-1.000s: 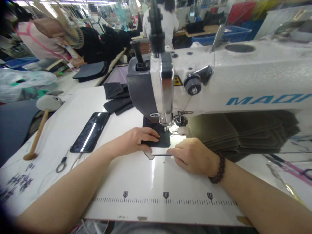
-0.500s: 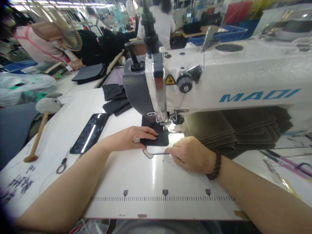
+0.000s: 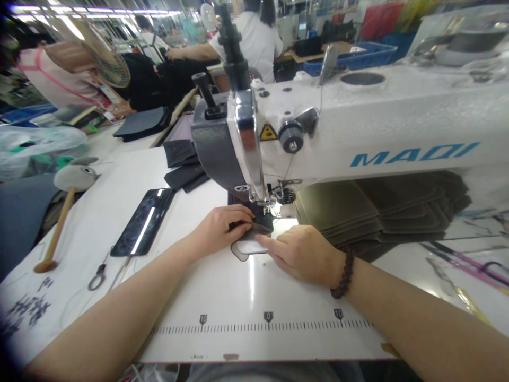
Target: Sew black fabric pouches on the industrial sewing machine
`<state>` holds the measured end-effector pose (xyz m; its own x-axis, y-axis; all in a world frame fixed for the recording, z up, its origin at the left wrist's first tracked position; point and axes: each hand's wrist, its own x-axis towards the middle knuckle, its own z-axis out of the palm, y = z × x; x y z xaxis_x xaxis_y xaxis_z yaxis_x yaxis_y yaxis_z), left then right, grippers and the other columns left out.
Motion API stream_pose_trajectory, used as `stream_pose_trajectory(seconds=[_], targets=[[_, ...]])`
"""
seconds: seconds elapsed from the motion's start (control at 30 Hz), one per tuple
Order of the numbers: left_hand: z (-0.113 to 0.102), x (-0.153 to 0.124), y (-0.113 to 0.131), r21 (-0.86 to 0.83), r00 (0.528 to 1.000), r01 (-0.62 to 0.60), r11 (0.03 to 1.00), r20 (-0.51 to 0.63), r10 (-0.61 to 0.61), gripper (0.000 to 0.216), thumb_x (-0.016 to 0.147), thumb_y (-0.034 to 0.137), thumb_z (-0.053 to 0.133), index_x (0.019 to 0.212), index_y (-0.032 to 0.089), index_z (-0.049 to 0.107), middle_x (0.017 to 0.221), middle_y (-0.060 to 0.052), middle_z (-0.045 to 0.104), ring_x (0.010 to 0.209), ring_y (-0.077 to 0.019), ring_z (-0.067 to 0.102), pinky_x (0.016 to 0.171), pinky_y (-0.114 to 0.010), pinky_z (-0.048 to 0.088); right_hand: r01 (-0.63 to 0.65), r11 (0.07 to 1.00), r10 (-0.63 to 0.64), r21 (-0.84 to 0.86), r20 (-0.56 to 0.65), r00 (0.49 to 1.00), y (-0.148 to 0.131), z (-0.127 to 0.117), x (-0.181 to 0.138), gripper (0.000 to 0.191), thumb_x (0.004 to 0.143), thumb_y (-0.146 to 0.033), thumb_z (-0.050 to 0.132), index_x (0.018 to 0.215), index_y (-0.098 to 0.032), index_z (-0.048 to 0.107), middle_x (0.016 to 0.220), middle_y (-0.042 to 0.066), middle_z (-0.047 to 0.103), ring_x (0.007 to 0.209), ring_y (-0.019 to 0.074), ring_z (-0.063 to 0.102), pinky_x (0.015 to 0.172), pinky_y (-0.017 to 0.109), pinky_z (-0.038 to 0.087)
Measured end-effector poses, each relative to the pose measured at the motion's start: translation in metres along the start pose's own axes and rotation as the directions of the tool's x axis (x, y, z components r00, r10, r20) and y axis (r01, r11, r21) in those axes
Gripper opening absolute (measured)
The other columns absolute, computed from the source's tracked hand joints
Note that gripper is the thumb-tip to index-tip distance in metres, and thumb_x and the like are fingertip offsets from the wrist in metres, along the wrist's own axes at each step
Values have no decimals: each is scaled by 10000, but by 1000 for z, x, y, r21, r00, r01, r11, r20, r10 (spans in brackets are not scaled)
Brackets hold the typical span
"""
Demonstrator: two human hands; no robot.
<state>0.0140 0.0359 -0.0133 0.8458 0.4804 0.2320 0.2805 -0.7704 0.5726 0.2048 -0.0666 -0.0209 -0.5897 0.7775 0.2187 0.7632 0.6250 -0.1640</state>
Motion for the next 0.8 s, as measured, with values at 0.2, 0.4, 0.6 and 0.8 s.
stream_pose_trajectory(seconds=[0.2, 0.4, 0.6, 0.8], targets=[[-4, 0, -1, -37, 992, 83, 996, -97, -86, 131, 702, 29, 457, 653, 131, 521, 779, -18, 580, 634, -98, 523, 571, -208, 431, -175, 981, 179, -86, 44, 983, -5, 0, 3, 220, 813, -223, 531, 1003, -132, 596, 711, 48, 627, 638, 164, 564, 567, 262, 349], [2, -3, 2, 56, 998, -23, 998, -64, 26, 84, 762, 108, 502, 827, 122, 554, 891, -60, 559, 776, -142, 543, 687, -259, 473, -217, 971, 223, -103, 54, 973, -3, -4, 3, 149, 817, -260, 541, 895, -147, 601, 668, 35, 613, 612, 159, 556, 545, 255, 321], [11, -1, 7, 228, 966, -255, 940, 34, 255, 187, 861, 147, 435, 917, 102, 608, 993, -91, 588, 878, -185, 530, 781, -322, 473, -217, 968, 229, -125, 99, 968, -3, -4, 4, 134, 831, -269, 518, 805, -154, 583, 657, 35, 605, 601, 163, 548, 539, 264, 306], [7, -3, 7, 199, 954, -298, 934, 85, 286, 188, 854, 109, 442, 930, 77, 610, 989, -88, 609, 890, -177, 545, 801, -308, 470, -207, 970, 219, -129, 91, 971, -2, -2, 3, 138, 830, -267, 522, 892, -159, 582, 663, 27, 608, 604, 155, 543, 540, 260, 301]])
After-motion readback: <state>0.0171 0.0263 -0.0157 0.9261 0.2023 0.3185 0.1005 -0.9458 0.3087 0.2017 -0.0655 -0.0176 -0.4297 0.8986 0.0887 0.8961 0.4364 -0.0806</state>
